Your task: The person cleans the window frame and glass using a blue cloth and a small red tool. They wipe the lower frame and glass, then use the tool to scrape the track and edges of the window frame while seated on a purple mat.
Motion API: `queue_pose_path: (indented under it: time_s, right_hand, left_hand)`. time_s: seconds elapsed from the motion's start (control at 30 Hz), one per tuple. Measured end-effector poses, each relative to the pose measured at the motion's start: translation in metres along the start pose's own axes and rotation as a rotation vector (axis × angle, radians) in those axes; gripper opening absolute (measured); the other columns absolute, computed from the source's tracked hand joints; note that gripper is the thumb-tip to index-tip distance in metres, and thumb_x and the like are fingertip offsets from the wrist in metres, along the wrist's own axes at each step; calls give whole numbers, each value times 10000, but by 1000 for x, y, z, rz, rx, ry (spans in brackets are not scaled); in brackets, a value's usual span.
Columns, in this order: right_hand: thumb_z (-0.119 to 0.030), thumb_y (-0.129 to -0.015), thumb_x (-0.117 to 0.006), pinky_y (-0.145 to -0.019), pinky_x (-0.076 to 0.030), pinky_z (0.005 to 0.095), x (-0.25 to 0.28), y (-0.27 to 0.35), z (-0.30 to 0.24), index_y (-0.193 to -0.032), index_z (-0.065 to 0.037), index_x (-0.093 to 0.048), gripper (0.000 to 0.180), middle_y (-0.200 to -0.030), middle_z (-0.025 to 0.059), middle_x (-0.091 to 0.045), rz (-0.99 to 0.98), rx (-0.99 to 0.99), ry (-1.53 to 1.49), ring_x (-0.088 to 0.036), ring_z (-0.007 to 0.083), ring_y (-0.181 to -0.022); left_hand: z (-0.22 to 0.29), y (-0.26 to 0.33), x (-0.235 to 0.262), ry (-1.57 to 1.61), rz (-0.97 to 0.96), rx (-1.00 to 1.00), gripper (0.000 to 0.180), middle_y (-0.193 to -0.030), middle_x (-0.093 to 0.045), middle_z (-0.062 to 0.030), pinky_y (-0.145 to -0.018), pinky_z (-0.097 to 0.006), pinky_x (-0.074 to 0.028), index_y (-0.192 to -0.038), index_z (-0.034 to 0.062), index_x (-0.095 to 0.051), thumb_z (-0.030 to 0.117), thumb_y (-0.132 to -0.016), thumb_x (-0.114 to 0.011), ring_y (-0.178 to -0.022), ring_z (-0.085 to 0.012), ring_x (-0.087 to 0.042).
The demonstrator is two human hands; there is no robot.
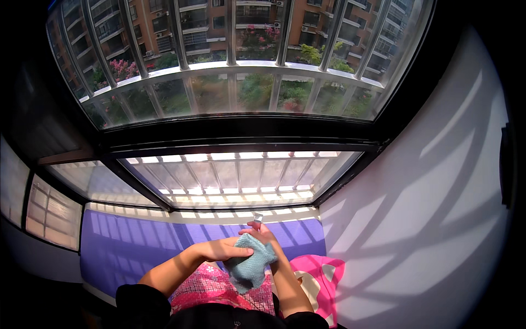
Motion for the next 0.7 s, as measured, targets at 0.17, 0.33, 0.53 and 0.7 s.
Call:
queue_pose_path:
  time_s: [0.17, 0.33, 0.53, 0.7]
  right_hand:
    - [-123, -851, -590, -802, -489, 334, -15, 38, 15, -1167, -28, -477, 349, -1053, 130, -599, -219, 150, 143, -605, 216, -890]
    - [-118, -824, -614, -815, -482, 329, -7, 62, 12, -1147, -42, -514, 347, -1056, 108, -603, -193, 429, 716, -602, 208, -919]
    - [-116, -806, -626, -826, -477, 319, 2, 54, 29, -1139, -52, -537, 350, -1057, 95, -608, -271, 424, 918, -599, 199, -949]
    - [-131, -766, -672, -782, -487, 300, 27, 79, 25, -1086, -35, -572, 349, -1017, 73, -624, 20, 292, 337, -598, 156, -910]
  left_hand:
    - [-15, -15, -39, -38, -169, 3, 438, -1171, -515, -81, -951, -298, -366, -1265, -17, -436, 309, -973, -428, -1091, -157, -452]
    - [-23, -30, -11, -136, 194, -105, 300, -1072, -570, -43, -875, -280, -418, -1161, 10, -518, 221, -949, -491, -995, -119, -507]
    - [-36, -21, 5, -255, 507, -150, 282, -982, -617, -30, -809, -272, -455, -1108, 10, -582, 185, -888, -600, -912, -108, -547]
    - [-55, -15, -3, 159, 499, -156, 275, -972, -637, -68, -789, -259, -459, -1040, -35, -621, 180, -868, -630, -885, -108, -567]
Point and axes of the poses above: each hand's wrist, its own y-axis away from the middle knuckle, its own x-axis out of the back of the hand, z = x × y, the point moved 9 cm from there along -y, towards the middle knuckle
